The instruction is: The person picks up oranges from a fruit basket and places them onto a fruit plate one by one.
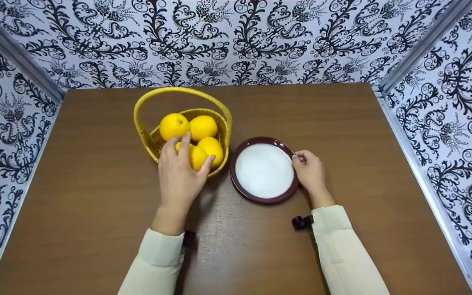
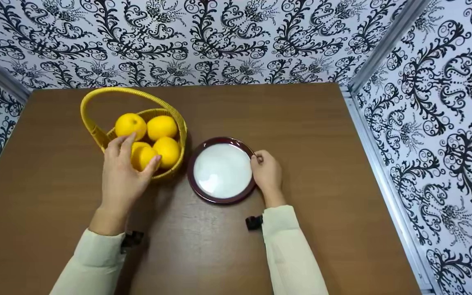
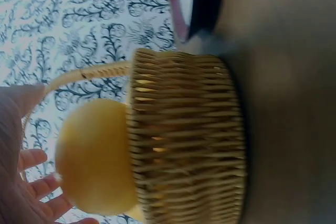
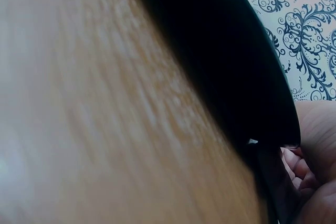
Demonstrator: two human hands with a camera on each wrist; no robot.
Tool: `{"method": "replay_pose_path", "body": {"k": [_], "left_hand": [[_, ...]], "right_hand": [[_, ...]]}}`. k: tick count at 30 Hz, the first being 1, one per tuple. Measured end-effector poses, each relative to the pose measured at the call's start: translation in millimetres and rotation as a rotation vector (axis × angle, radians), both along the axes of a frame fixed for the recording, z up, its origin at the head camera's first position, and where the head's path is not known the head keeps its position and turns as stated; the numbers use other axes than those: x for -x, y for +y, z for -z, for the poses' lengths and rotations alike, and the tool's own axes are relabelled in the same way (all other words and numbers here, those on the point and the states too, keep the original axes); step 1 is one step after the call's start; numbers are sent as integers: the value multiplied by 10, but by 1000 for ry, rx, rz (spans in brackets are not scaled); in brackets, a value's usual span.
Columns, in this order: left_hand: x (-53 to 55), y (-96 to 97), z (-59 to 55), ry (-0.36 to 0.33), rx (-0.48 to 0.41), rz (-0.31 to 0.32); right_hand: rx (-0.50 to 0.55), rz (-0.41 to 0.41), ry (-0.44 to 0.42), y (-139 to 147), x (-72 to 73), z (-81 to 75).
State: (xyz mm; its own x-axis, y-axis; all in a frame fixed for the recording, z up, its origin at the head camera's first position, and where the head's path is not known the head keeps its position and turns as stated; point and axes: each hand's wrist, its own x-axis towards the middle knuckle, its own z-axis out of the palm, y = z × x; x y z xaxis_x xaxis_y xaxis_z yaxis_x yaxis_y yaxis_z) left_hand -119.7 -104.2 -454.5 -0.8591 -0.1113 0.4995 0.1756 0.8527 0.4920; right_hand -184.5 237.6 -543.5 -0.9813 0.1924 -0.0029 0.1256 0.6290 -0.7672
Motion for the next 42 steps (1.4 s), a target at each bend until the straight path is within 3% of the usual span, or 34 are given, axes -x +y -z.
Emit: {"method": "replay_pose_path", "body": {"k": [4, 13, 22, 42], "left_hand": [[-16, -34, 103, -29, -21, 0], [-45, -69, 251, -23, -34, 3], [-67, -61, 285, -21, -36, -8], [-64, -54, 317, -10, -32, -19]], "right_hand": [[2, 3, 1, 9, -1, 5], [4, 8, 2, 3, 3, 7], [47, 6, 33, -1, 1, 18], [15, 10, -13, 6, 12, 9]]}}
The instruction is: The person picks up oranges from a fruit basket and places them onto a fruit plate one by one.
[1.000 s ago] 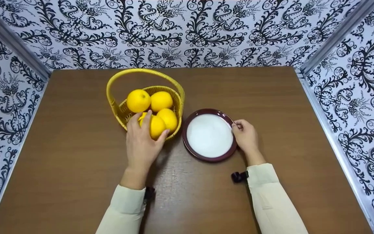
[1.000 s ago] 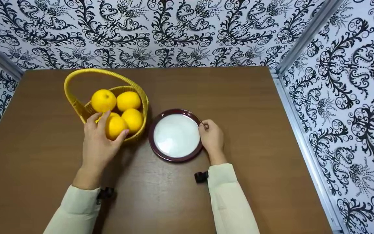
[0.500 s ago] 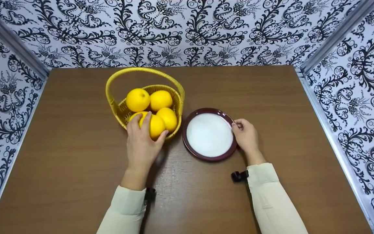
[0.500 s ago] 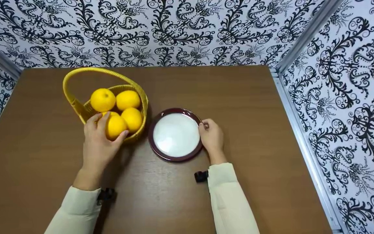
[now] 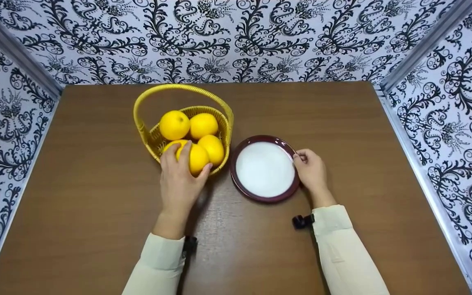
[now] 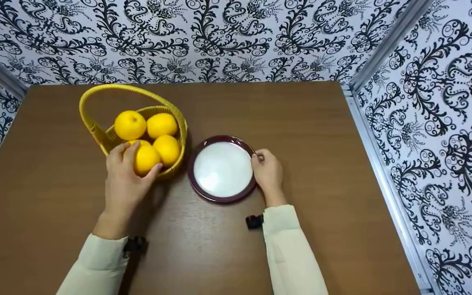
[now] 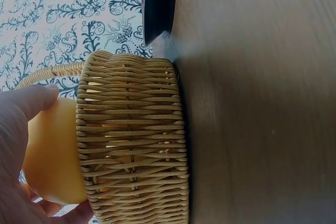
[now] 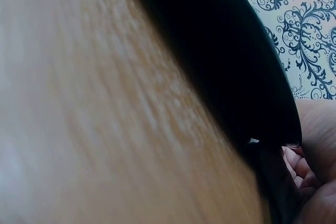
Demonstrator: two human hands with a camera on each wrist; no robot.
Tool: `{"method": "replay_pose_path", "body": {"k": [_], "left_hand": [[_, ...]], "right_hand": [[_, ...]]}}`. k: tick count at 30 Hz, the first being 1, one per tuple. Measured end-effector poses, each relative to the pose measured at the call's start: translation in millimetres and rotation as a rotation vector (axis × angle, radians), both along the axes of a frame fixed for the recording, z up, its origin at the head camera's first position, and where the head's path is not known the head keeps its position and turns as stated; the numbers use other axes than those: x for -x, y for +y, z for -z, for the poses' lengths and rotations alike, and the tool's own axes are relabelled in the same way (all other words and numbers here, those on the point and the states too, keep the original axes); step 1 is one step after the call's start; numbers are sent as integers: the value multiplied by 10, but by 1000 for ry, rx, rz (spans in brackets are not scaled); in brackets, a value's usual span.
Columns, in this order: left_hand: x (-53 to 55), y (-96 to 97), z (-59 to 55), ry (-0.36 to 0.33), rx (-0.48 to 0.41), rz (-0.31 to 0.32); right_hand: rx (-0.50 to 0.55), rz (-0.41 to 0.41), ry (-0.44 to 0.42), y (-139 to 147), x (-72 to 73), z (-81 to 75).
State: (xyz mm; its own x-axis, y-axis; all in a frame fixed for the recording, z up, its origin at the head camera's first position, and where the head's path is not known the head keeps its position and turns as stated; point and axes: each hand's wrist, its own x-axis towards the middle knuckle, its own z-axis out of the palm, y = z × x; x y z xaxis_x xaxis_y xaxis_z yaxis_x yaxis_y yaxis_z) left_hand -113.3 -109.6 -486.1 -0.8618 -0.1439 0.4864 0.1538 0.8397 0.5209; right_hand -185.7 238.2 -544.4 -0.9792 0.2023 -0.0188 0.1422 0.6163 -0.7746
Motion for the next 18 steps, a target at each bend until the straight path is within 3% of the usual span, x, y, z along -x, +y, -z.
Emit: {"method": "replay_pose_path", "body": {"k": [18], "left_hand": [[30, 5, 1, 17, -13, -13]], "right_hand": [[5, 4, -9, -10, 2, -20]]}}
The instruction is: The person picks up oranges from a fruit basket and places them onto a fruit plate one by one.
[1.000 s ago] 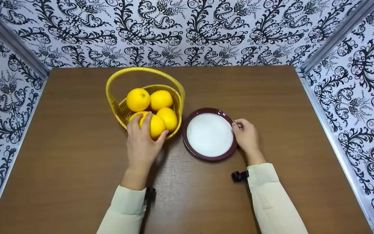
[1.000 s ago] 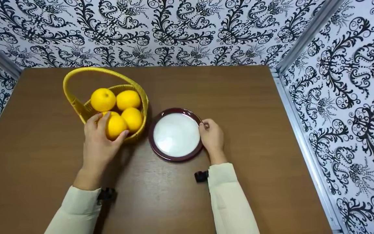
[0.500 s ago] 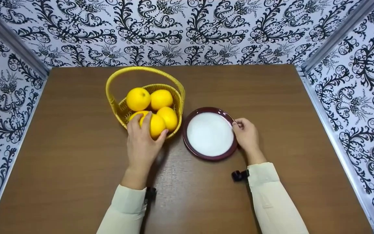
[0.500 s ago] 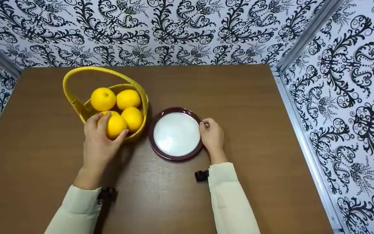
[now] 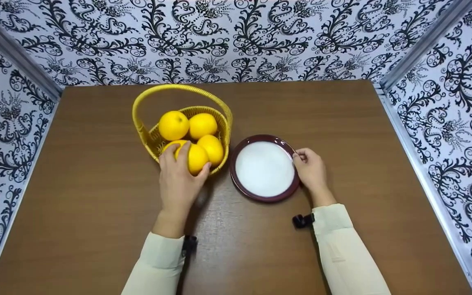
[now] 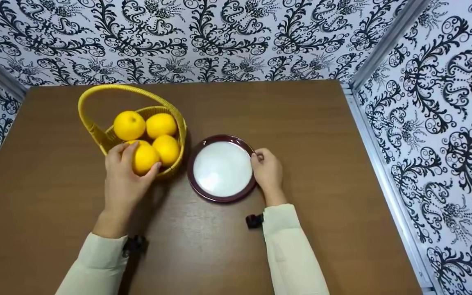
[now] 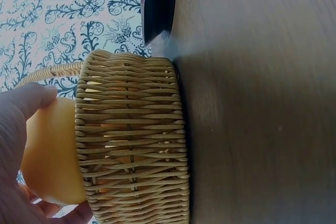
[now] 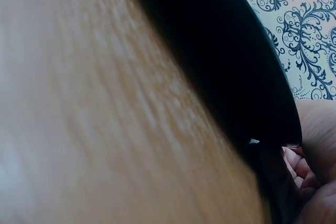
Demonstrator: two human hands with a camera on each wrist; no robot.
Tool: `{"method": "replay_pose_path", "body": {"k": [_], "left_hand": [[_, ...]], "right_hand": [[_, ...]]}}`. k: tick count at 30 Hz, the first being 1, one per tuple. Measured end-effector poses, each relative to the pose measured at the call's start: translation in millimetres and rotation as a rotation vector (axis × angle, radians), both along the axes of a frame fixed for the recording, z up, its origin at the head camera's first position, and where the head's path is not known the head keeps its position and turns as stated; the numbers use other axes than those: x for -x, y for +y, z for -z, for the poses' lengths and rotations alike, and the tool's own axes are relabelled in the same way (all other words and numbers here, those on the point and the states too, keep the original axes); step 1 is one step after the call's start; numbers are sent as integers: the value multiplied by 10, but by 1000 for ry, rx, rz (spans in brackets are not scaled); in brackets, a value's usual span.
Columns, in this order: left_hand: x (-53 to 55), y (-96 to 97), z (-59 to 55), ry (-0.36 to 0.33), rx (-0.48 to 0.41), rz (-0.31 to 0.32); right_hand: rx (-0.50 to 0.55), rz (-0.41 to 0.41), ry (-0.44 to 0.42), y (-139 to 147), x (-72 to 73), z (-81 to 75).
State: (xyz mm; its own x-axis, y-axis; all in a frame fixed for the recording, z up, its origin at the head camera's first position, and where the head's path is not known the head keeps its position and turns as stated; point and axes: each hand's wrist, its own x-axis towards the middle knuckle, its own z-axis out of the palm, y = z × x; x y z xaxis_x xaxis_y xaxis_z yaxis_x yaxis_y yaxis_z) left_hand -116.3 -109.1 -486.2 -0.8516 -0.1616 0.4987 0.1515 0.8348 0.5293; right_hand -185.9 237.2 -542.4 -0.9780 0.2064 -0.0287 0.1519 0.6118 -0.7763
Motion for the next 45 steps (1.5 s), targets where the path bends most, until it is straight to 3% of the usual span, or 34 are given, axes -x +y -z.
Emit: {"method": "replay_pose_path", "body": {"k": [14, 23, 45], "left_hand": [[4, 104, -41, 3, -32, 7], [7, 186, -92, 45, -22, 39], [58, 476, -99, 8, 3, 112]], "right_hand": [[4, -4, 6, 4, 6, 16], [0, -1, 28, 9, 0, 30], [18, -3, 25, 14, -7, 29]]}}
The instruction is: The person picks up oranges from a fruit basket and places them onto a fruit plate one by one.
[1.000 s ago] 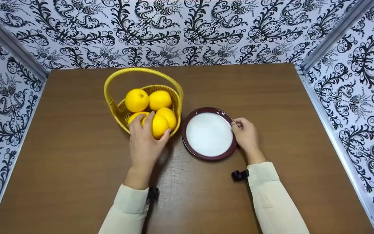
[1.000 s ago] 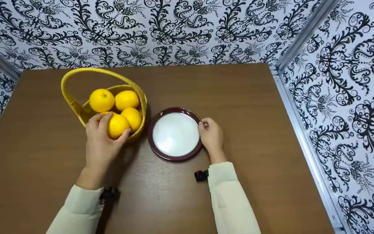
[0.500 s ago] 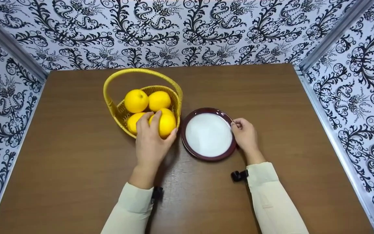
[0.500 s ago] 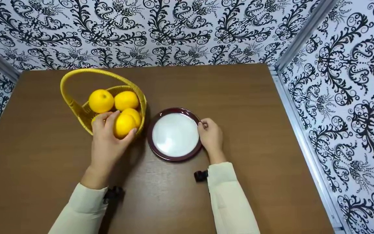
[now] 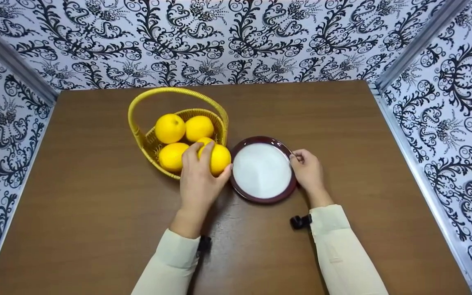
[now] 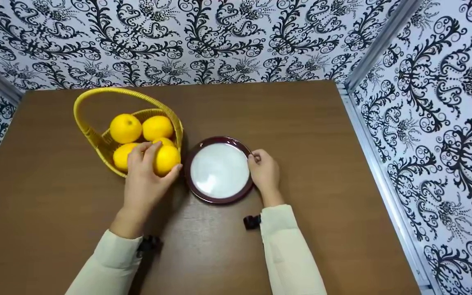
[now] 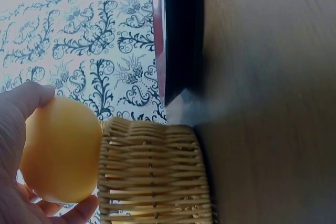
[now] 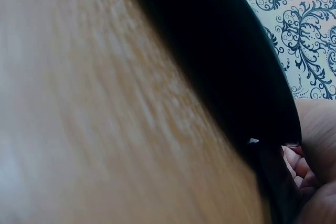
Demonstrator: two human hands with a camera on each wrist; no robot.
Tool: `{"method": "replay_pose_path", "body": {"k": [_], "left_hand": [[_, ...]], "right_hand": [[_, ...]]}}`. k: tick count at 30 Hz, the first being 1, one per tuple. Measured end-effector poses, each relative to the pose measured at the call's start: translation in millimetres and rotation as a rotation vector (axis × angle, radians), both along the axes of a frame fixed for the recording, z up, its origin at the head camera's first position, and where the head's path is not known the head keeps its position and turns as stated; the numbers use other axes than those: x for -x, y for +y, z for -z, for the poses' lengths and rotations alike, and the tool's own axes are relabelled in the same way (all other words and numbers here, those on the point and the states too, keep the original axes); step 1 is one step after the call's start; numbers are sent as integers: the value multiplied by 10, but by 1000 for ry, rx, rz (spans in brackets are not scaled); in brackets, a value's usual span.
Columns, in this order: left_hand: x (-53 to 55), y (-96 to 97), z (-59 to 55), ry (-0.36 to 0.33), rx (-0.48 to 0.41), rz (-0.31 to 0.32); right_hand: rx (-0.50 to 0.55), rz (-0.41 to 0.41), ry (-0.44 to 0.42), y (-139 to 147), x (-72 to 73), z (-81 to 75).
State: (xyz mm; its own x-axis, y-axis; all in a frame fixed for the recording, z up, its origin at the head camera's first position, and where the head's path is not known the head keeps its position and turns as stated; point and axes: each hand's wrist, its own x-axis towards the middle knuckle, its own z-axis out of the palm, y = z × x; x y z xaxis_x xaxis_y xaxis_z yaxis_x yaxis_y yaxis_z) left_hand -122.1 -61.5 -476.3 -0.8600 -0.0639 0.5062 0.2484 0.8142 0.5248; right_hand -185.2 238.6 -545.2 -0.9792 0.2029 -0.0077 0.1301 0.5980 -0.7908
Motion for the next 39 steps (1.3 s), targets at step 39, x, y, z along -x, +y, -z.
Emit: {"method": "replay_pose_path", "body": {"k": [39], "left_hand": [[140, 529, 75, -31, 120, 113]], "right_hand": [[-3, 14, 16, -18, -5, 0]]}}
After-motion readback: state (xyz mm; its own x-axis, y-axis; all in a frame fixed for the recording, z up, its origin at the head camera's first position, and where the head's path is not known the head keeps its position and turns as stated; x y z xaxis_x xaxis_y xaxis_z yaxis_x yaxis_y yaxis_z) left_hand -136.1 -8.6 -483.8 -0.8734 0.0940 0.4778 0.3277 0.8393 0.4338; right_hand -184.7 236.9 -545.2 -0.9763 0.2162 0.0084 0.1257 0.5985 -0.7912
